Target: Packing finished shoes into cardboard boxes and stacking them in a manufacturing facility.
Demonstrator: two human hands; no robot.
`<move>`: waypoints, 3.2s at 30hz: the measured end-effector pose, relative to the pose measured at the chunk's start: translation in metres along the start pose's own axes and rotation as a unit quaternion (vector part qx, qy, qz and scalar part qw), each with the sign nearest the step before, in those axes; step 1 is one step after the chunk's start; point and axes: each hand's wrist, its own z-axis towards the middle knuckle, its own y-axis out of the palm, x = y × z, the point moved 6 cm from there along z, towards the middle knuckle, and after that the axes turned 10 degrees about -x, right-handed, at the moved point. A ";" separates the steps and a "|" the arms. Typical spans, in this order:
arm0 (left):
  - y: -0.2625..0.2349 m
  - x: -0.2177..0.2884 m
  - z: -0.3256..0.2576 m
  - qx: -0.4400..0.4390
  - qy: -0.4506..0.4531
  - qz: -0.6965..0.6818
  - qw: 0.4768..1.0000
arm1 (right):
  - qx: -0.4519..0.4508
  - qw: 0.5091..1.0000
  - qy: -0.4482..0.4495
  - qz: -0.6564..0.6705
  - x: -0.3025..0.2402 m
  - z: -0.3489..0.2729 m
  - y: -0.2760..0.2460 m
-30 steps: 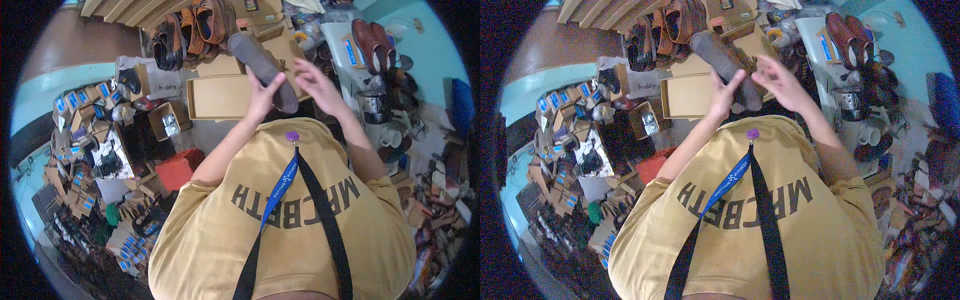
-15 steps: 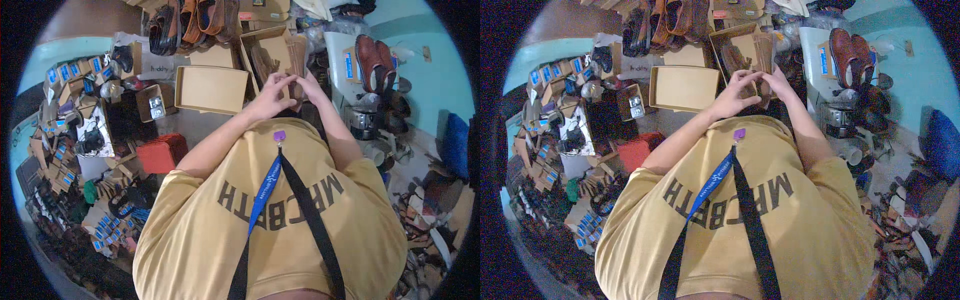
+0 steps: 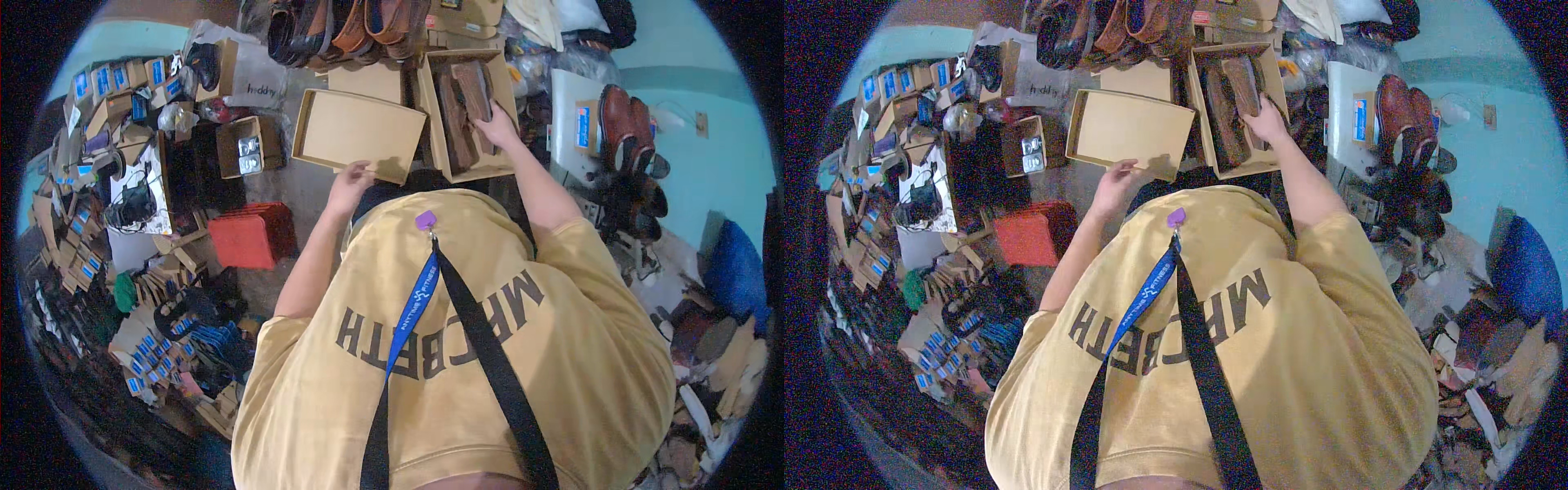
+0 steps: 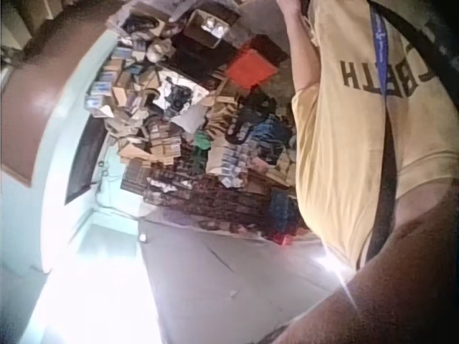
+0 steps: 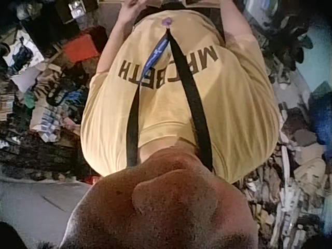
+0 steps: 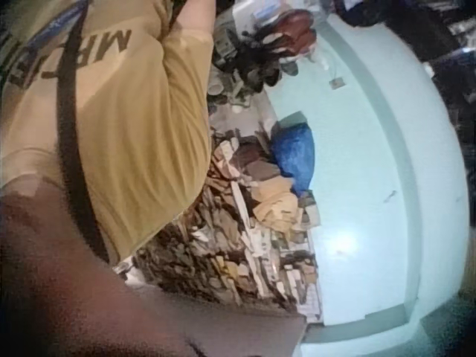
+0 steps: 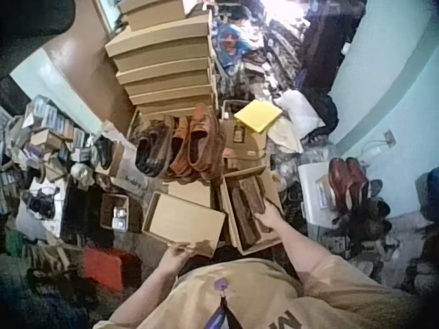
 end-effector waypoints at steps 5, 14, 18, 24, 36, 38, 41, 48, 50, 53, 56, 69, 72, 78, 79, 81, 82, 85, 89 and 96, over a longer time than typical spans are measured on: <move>-0.040 -0.118 0.041 0.232 -0.081 -0.178 0.953 | 0.025 0.995 -0.030 -0.088 0.011 -0.006 0.007; -0.047 -0.177 0.078 0.292 -0.188 -0.131 0.929 | 0.016 0.993 -0.119 0.006 -0.032 -0.090 -0.028; -0.045 -0.128 0.052 0.345 -0.095 -0.178 0.917 | 0.039 0.994 -0.090 0.037 -0.032 -0.125 -0.046; -0.052 -0.035 -0.054 0.428 0.072 0.006 0.901 | 0.143 0.975 -0.145 0.091 -0.027 -0.141 -0.069; 0.073 0.215 -0.047 0.194 0.532 0.307 0.765 | -0.206 0.763 0.038 0.611 -0.115 -0.157 -0.085; 0.099 0.233 -0.031 0.154 0.544 0.297 0.769 | -0.163 0.790 -0.009 0.591 -0.088 -0.148 -0.107; 0.113 0.222 0.007 0.141 0.456 0.227 0.849 | -0.153 0.712 -0.027 0.684 -0.040 -0.136 -0.130; 0.115 0.058 0.113 0.013 -0.001 -0.168 0.986 | -0.064 0.808 -0.066 0.581 0.006 -0.042 -0.109; 0.116 0.062 0.112 0.020 -0.013 -0.179 0.984 | -0.063 0.891 -0.099 0.439 -0.006 -0.015 -0.101; 0.119 0.062 0.112 0.016 -0.030 -0.187 0.982 | -0.050 0.988 -0.085 0.116 -0.015 0.009 -0.092; 0.133 0.047 0.145 -0.004 0.011 -0.083 0.996 | 0.064 0.997 -0.036 -0.015 0.028 0.018 -0.077; 0.162 0.018 0.061 0.047 -0.036 0.026 0.998 | 0.053 0.987 0.087 0.122 0.050 -0.109 -0.021; 0.167 0.008 0.069 0.018 -0.015 0.000 1.000 | 0.067 0.988 0.098 0.097 0.066 -0.113 -0.005; 0.157 -0.013 0.094 -0.103 -0.051 0.023 0.993 | 0.069 0.989 0.116 0.057 0.075 -0.102 0.000; 0.161 -0.013 0.091 -0.104 -0.052 0.027 0.993 | 0.075 0.988 0.103 0.087 0.077 -0.102 -0.002; 0.152 0.025 0.096 0.065 0.114 0.163 0.978 | 0.090 0.985 0.084 0.121 0.071 -0.094 -0.005; 0.153 0.033 0.104 0.040 0.135 0.041 0.989 | 0.094 0.985 0.053 0.133 0.066 -0.097 -0.001; 0.142 0.078 0.130 0.074 0.089 -0.024 0.993 | 0.074 0.982 0.036 0.170 0.068 -0.106 0.010; 0.094 0.083 0.201 0.139 0.086 -0.028 0.986 | 0.047 0.983 0.069 0.164 0.047 -0.112 0.013; 0.087 0.074 0.212 0.087 0.121 -0.039 0.988 | -0.005 0.989 0.062 0.130 0.037 -0.109 0.014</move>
